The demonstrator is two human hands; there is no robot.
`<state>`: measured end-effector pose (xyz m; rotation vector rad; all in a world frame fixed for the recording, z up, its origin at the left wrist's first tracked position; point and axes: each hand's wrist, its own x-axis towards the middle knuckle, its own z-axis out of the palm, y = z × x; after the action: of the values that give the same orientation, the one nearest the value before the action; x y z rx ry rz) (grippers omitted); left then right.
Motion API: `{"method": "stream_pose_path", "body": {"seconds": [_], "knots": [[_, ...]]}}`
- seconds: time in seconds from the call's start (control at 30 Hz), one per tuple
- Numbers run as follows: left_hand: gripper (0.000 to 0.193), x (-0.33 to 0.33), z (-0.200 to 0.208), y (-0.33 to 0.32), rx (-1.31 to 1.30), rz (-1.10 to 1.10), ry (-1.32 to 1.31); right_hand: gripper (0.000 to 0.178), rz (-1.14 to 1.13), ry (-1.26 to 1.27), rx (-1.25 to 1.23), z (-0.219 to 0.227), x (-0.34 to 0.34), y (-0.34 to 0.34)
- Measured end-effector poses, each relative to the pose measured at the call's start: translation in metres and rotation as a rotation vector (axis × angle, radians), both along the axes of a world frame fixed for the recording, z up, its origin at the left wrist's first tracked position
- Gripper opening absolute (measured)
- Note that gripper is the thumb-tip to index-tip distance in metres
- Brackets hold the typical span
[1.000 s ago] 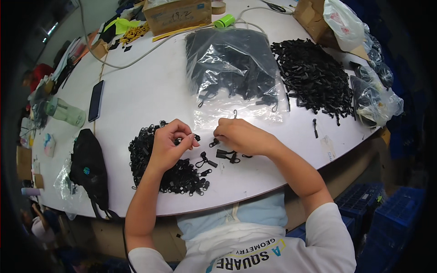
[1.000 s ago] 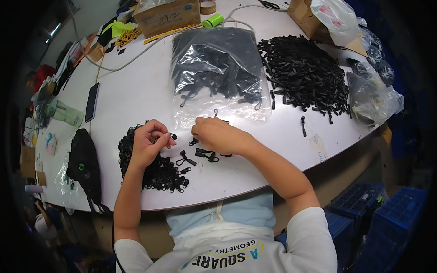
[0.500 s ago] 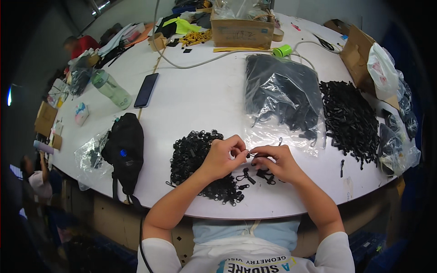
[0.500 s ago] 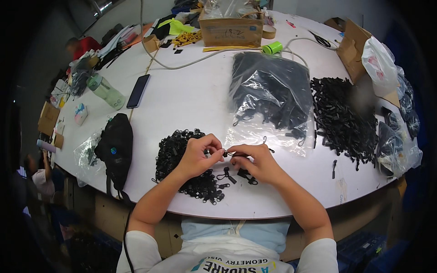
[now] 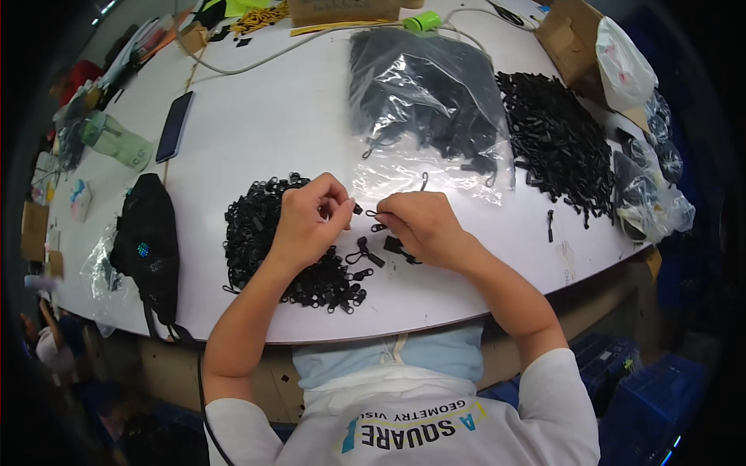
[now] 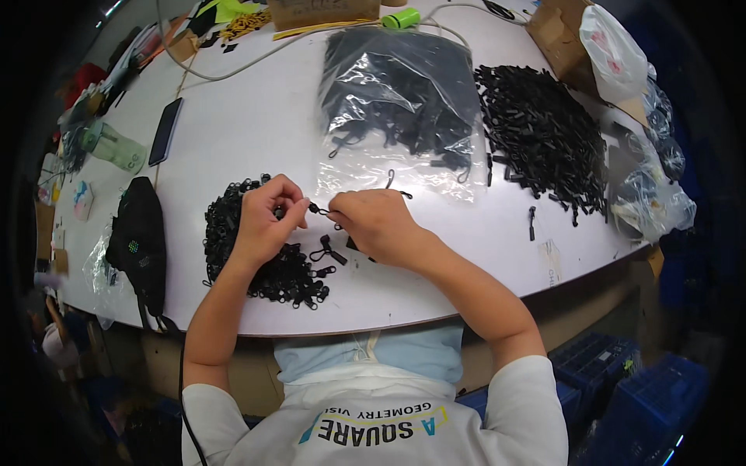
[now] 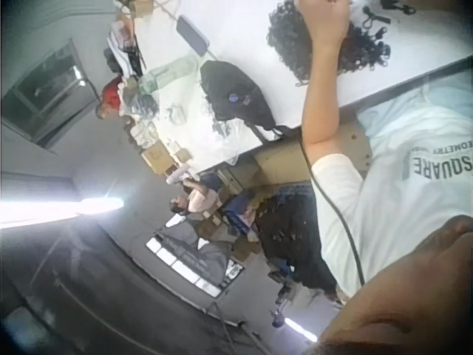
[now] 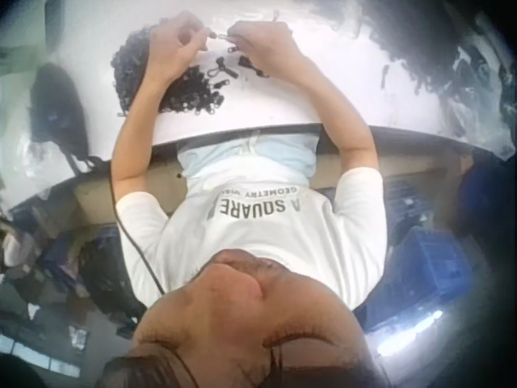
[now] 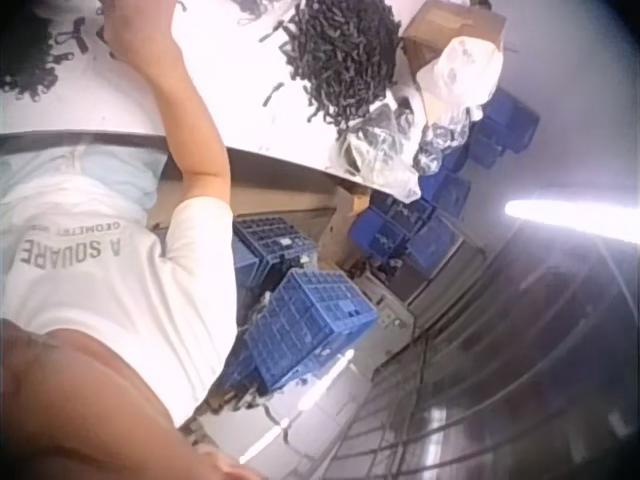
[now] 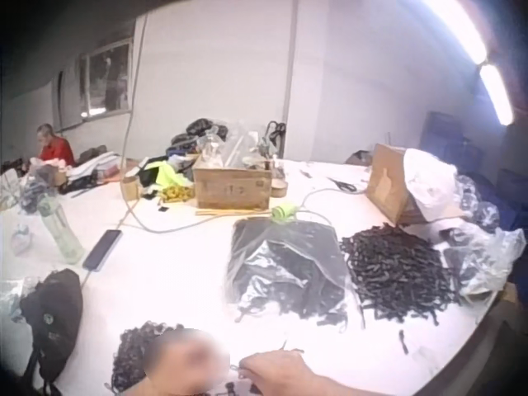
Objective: The person sits at a white table and assembles small black plastic components by hand. They pick up individual parts from a pile, connect them together, and place the finished units back on the table. The task involves repetitive manual dexterity and handling of small hardware items.
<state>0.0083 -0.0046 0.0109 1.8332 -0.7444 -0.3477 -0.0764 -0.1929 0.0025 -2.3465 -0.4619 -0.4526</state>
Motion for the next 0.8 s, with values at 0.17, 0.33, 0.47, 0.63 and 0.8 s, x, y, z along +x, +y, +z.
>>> {"method": "stream_pose_path", "body": {"seconds": [0.17, 0.33, 0.47, 0.63, 0.8], "knots": [[0.012, -0.001, -0.004, -0.003, 0.025, -0.010, 0.001, 0.015, -0.014, -0.086, -0.213, -0.005, -0.002, 0.001], [0.012, -0.006, -0.002, -0.006, 0.049, -0.028, -0.032, 0.014, -0.045, -0.140, -0.299, -0.010, -0.005, 0.006], [0.012, -0.010, -0.005, -0.009, 0.044, -0.033, -0.079, 0.012, -0.071, -0.313, -0.290, -0.008, -0.003, 0.007], [0.012, -0.013, -0.007, -0.009, 0.054, -0.027, -0.121, 0.011, -0.083, -0.250, -0.322, -0.005, -0.005, 0.011], [0.012, -0.014, -0.006, -0.007, 0.041, -0.020, -0.147, 0.009, -0.040, -0.173, -0.322, -0.008, -0.004, 0.015]]}}
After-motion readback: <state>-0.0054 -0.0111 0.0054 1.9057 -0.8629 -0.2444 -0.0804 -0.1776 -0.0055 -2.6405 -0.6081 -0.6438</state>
